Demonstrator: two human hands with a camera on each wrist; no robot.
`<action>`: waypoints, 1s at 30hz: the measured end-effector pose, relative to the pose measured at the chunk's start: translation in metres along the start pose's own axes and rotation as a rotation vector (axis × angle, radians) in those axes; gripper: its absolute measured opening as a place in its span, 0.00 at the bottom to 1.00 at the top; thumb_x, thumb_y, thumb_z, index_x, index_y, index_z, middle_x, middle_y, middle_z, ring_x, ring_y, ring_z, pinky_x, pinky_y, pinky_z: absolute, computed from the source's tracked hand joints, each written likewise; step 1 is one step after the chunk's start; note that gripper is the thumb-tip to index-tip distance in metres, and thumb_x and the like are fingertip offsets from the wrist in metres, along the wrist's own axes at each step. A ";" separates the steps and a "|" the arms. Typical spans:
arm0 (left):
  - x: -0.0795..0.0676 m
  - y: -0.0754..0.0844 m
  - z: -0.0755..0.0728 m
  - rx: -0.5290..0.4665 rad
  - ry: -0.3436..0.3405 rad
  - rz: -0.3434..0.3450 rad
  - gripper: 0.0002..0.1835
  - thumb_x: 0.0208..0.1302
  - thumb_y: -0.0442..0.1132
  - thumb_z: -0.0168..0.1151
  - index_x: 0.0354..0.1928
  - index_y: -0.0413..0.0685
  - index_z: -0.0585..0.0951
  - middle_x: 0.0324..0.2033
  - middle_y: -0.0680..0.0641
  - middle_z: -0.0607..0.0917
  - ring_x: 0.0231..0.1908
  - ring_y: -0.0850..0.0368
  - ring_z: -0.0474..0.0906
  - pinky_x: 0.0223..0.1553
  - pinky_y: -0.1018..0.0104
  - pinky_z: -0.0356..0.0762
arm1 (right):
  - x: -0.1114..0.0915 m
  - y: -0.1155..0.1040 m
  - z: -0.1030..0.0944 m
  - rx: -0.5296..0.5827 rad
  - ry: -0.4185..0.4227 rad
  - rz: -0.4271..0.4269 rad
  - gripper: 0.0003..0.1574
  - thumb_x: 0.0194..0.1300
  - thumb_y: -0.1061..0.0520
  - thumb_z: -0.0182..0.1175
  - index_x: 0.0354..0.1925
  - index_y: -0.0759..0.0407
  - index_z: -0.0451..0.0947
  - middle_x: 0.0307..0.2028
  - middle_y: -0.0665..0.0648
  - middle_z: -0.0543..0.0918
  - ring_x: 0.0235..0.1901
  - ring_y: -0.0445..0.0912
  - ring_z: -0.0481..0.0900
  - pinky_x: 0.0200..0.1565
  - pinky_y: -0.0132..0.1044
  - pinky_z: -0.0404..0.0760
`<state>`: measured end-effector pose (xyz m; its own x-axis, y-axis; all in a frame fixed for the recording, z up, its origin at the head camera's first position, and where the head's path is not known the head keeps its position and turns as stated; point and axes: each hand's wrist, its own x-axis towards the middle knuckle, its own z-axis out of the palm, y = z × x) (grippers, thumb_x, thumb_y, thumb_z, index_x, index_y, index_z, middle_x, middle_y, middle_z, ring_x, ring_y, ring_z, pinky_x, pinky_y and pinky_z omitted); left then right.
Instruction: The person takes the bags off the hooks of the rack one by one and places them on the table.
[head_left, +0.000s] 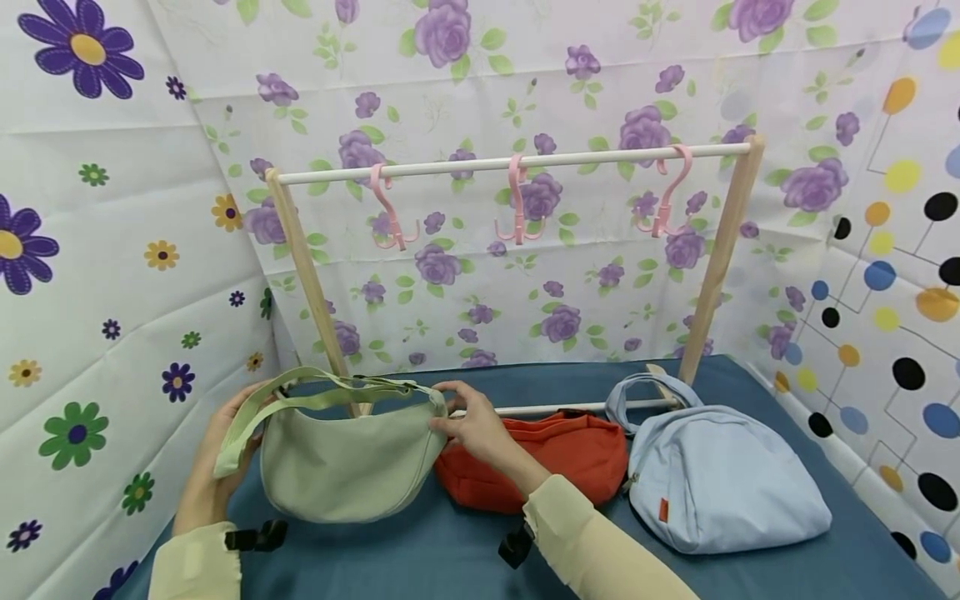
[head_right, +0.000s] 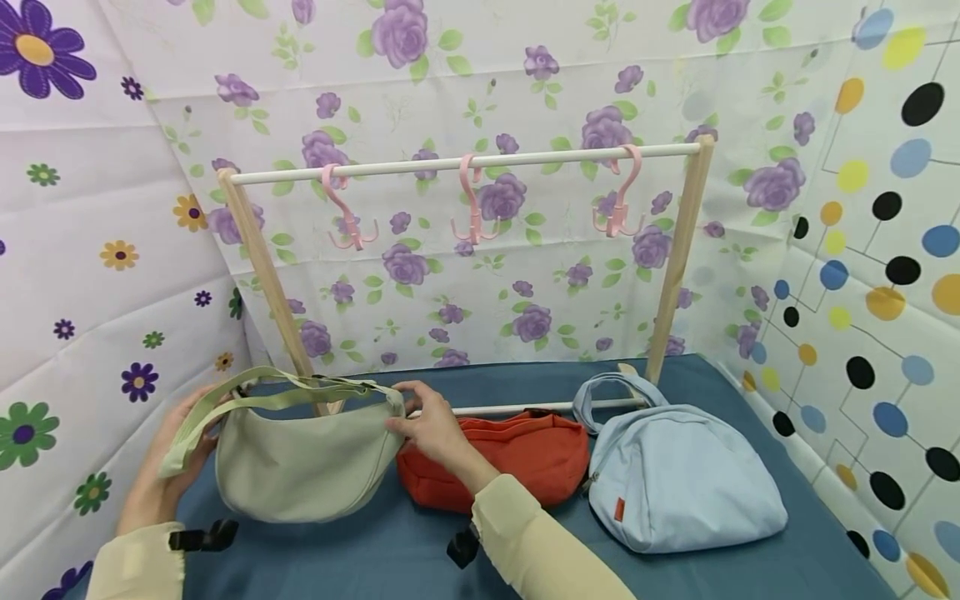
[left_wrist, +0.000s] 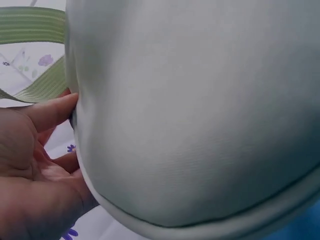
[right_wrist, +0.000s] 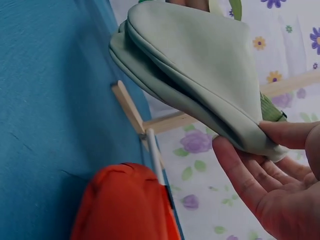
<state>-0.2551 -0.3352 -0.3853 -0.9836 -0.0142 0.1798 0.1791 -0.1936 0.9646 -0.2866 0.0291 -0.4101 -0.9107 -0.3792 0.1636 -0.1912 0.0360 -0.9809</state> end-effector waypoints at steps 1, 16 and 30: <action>0.000 -0.001 -0.002 0.017 0.006 -0.017 0.14 0.81 0.40 0.54 0.54 0.66 0.86 0.45 0.64 0.84 0.45 0.69 0.77 0.43 0.71 0.74 | 0.000 0.002 0.002 0.013 0.009 0.001 0.33 0.71 0.66 0.66 0.70 0.57 0.70 0.40 0.62 0.82 0.28 0.51 0.85 0.41 0.65 0.85; 0.000 -0.016 -0.034 0.218 -0.031 -0.158 0.18 0.82 0.37 0.53 0.48 0.75 0.85 0.42 0.67 0.81 0.43 0.66 0.73 0.43 0.65 0.74 | -0.004 0.010 0.021 0.031 0.019 -0.035 0.24 0.72 0.70 0.62 0.63 0.58 0.75 0.40 0.65 0.83 0.28 0.56 0.85 0.34 0.64 0.85; 0.001 -0.030 -0.035 0.297 -0.027 -0.232 0.19 0.81 0.38 0.55 0.41 0.78 0.85 0.39 0.66 0.78 0.43 0.66 0.70 0.63 0.32 0.56 | 0.006 0.027 0.033 -0.054 -0.005 0.083 0.25 0.72 0.71 0.58 0.63 0.56 0.74 0.39 0.61 0.84 0.24 0.53 0.85 0.36 0.59 0.87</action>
<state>-0.2619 -0.3640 -0.4209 -0.9986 0.0231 -0.0486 -0.0460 0.1042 0.9935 -0.2855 -0.0029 -0.4394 -0.9224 -0.3777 0.0809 -0.1344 0.1174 -0.9840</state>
